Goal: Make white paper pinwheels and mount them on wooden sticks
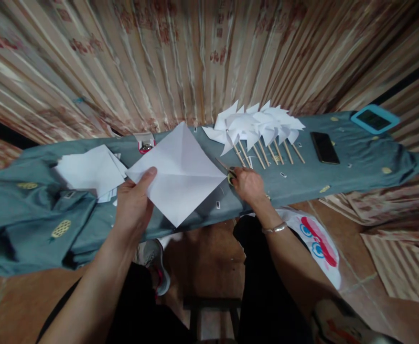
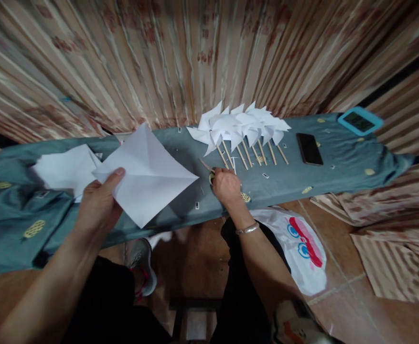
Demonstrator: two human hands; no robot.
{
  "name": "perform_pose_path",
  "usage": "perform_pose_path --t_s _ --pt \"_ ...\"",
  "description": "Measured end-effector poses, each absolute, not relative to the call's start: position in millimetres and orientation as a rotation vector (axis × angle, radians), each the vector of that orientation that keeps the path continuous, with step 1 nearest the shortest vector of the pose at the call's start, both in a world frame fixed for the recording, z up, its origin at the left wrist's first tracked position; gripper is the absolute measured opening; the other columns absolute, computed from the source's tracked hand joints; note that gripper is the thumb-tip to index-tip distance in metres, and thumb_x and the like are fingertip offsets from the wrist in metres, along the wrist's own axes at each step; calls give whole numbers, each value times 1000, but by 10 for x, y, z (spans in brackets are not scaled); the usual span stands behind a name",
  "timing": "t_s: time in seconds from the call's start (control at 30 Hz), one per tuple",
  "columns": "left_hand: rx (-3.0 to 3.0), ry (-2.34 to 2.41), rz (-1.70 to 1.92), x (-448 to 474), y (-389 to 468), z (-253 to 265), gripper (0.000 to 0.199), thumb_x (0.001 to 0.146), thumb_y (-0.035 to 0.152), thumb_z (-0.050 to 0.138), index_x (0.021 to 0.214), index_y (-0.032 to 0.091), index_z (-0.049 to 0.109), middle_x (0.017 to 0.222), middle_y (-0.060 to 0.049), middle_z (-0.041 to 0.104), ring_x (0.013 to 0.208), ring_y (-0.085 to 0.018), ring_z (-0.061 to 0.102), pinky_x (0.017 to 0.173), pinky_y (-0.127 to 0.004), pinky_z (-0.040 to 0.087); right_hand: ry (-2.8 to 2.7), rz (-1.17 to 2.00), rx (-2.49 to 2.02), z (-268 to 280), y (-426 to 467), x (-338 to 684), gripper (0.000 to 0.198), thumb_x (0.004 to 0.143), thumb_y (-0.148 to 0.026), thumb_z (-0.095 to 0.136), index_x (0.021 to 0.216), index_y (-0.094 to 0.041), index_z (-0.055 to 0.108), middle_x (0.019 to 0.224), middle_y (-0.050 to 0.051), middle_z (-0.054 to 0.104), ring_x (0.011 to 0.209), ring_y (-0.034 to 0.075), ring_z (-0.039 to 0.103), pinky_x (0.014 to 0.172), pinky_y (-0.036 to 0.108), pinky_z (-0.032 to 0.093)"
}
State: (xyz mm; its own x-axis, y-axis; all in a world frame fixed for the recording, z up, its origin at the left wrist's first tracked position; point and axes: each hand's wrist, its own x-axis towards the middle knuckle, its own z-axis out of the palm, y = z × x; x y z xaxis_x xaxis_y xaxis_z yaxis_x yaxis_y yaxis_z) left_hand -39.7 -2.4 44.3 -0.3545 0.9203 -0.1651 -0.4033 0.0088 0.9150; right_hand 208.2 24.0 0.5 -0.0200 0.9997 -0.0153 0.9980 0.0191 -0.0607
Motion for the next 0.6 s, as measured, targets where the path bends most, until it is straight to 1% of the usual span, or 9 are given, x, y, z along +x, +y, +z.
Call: perform_pose_path --t_s 0.1,0.17,0.27,0.33,0.37,0.43,0.5,0.57,0.6 --pt "680 1180 1658 -417 78 450 32 56 32 87 79 17 70 83 -5 75 96 -27 71 82 -34 61 -2117 184 -2180 -16 252 2060 26 90 -22 50 110 -13 64 96 16 73 94 28 69 80 34 48" --pt "651 1169 1674 -441 116 410 32 55 30 87 78 16 70 82 -6 75 97 -27 70 82 -34 61 -1974 370 -2073 -65 267 2066 26 86 -24 57 110 -16 65 94 11 74 90 25 69 80 34 49" --pt "583 1137 1683 -476 133 352 30 52 24 87 75 16 70 84 -7 76 95 -27 71 80 -34 62 -1605 843 -1760 -148 285 2054 26 78 -31 66 100 -17 68 86 5 73 75 19 68 69 30 51" --pt "541 1125 1697 -497 123 343 27 51 20 87 72 16 70 85 -8 76 93 -27 71 79 -34 63 -1285 1174 -1542 -171 270 1997 31 68 -35 74 93 -17 68 79 3 72 68 17 66 59 27 50" --pt "528 1123 1703 -508 112 347 26 51 18 86 72 15 70 86 -8 77 92 -26 72 79 -35 63 -1138 1314 -1446 -167 247 1952 36 63 -35 79 92 -17 68 76 2 72 67 17 67 58 26 50" --pt "520 1127 1716 -531 82 368 25 54 16 85 75 15 71 90 -8 77 92 -25 72 81 -35 62 -927 1526 -1295 -128 169 1840 41 53 -34 86 87 -18 70 76 2 74 70 16 68 61 25 51" --pt "520 1138 1735 -557 53 393 26 56 16 84 79 17 72 92 -7 77 95 -24 71 84 -34 61 -787 1655 -1204 -66 58 1723 43 50 -35 90 85 -19 72 79 2 75 70 14 68 65 24 53" --pt "533 1158 1768 -585 40 410 26 58 16 83 81 18 72 92 -6 77 97 -23 71 87 -35 60 -726 1709 -1158 0 -57 1635 43 49 -37 91 84 -19 73 77 1 74 67 12 67 59 20 51" --pt "550 1167 1790 -601 43 413 25 58 17 84 81 18 72 92 -6 77 97 -23 71 89 -35 59 -742 1735 -1150 30 -106 1607 42 52 -39 90 85 -19 74 75 1 73 65 11 66 54 18 48"
